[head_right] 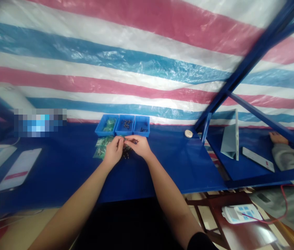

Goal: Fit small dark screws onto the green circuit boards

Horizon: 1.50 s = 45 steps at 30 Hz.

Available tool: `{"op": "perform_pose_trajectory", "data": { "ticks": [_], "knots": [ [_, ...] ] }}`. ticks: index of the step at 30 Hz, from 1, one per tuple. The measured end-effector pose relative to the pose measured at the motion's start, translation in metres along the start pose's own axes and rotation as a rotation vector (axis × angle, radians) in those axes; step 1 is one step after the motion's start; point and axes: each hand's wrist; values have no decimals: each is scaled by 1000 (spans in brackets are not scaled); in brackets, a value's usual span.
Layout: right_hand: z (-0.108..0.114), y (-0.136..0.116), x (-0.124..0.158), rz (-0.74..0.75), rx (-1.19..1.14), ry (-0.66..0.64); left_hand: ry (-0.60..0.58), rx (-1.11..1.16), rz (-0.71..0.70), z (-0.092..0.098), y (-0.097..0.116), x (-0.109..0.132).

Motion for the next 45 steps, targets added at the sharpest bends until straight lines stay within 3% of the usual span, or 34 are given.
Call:
{"op": "perform_pose_trajectory", "data": {
  "ticks": [20,26,30,33,35,40,42,45],
  "knots": [
    [1,-6,0,-14,28,18,-3,6,12,1,2,1],
    [6,3,-6,-102,112,16,90,-74,77,1,-2,-1],
    [-1,11,-13,-91,-47,91,125,-84,103,1,-5,-2],
    [0,12,-16,-93,-107,37,119,-75,107,2,-5,-3],
    [8,12,-16,-119,-21,20,117,-72,109,2,-5,-3],
    [43,13,-19,85,423,472,107,-75,99,0,-6,-2],
    [53,16,-21,91,550,515,102,-76,92,-1,-6,-2],
    [58,21,-22,73,564,480,137,-111,92,1,-8,-4]
  ]
}}
Point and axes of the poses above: each hand's wrist, its own x-axis away from the middle knuckle, its own z-axis out of the back of the hand, y = z × x, and after that the axes turned 10 degrees about -x, right-handed
